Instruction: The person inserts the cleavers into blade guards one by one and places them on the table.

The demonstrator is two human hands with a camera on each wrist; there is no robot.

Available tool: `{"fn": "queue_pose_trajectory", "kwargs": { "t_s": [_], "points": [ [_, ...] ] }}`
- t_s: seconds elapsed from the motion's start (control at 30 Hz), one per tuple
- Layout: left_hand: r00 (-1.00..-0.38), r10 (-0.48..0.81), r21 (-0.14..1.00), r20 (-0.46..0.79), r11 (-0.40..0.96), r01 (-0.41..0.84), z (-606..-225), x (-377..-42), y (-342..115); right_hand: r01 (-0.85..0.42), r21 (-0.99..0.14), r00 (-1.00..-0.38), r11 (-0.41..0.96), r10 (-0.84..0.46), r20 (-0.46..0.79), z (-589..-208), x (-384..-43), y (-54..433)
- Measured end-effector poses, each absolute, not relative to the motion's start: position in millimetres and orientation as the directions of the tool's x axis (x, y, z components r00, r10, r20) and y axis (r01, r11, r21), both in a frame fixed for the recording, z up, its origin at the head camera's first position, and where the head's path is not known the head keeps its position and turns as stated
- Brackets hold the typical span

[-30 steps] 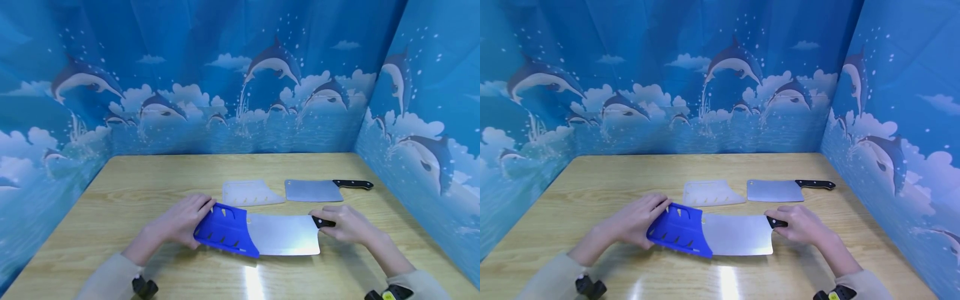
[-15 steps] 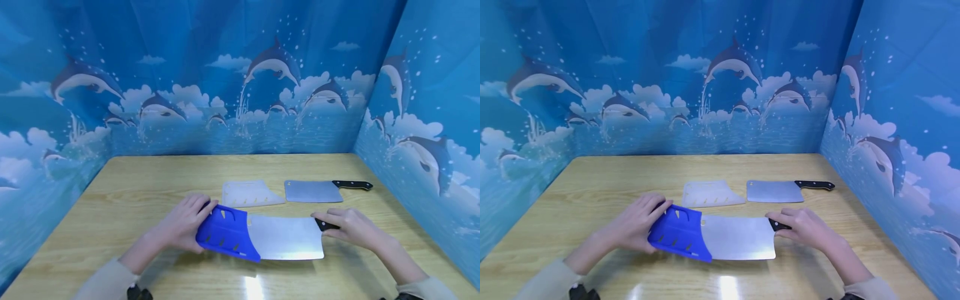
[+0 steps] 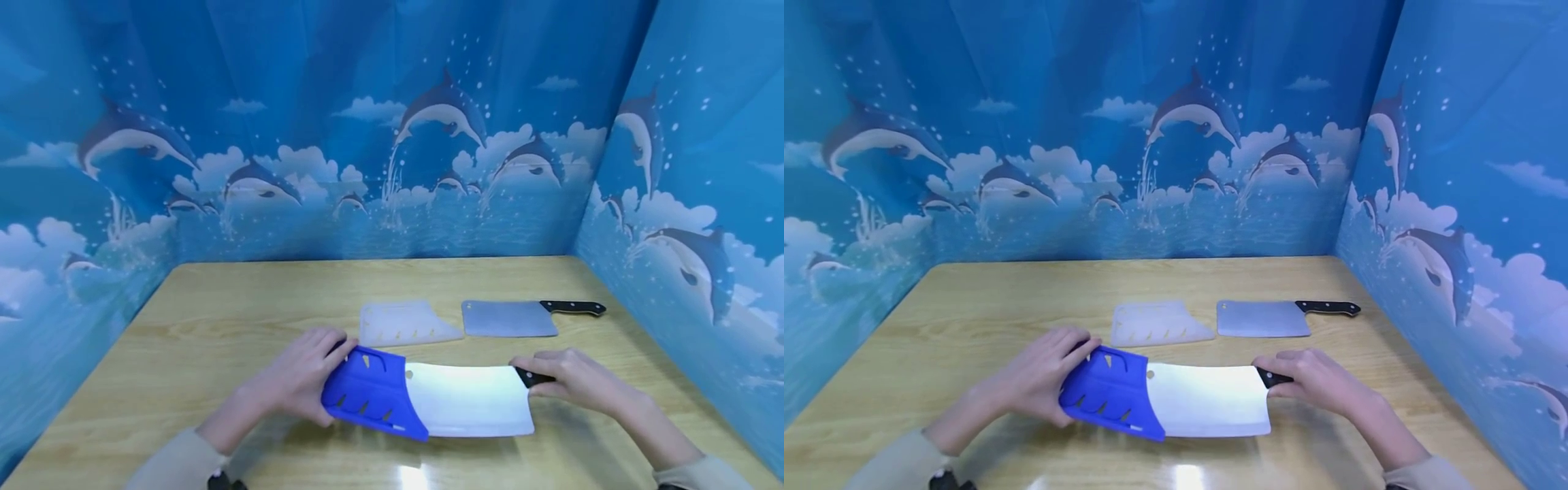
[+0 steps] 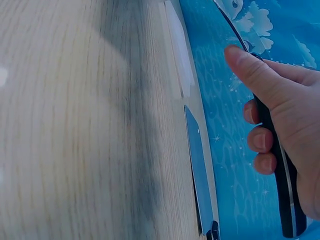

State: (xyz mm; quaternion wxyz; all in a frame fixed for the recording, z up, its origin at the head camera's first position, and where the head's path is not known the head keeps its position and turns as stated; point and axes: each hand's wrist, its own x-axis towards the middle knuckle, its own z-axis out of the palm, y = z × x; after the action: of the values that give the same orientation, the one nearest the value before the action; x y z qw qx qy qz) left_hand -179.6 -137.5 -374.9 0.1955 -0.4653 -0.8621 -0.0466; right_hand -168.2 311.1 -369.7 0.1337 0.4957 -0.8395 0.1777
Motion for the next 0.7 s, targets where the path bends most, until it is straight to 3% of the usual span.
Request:
{"fn": "queue_pose_trajectory", "kwargs": {
  "t_s": [0.2, 0.4, 0.7],
  "points": [
    [-0.504, 0.786, -0.085, 0.358, 0.565, 0.821, -375, -179, -140, -0.875, -0.174, -0.483, 0.452, -0.791, 0.375, -370, -169, 308],
    [-0.478, 0.785, -0.076, 0.393, 0.546, 0.834, -382, -178, -144, -0.873, -0.193, -0.488, 0.449, -0.801, 0.345, -370, -167, 305],
    [-0.48, 0.785, -0.04, 0.391, 0.536, 0.843, -383, -178, -138, -0.839, -0.251, -0.541, 0.482, -0.787, 0.295, -369, -170, 294]
  ]
}}
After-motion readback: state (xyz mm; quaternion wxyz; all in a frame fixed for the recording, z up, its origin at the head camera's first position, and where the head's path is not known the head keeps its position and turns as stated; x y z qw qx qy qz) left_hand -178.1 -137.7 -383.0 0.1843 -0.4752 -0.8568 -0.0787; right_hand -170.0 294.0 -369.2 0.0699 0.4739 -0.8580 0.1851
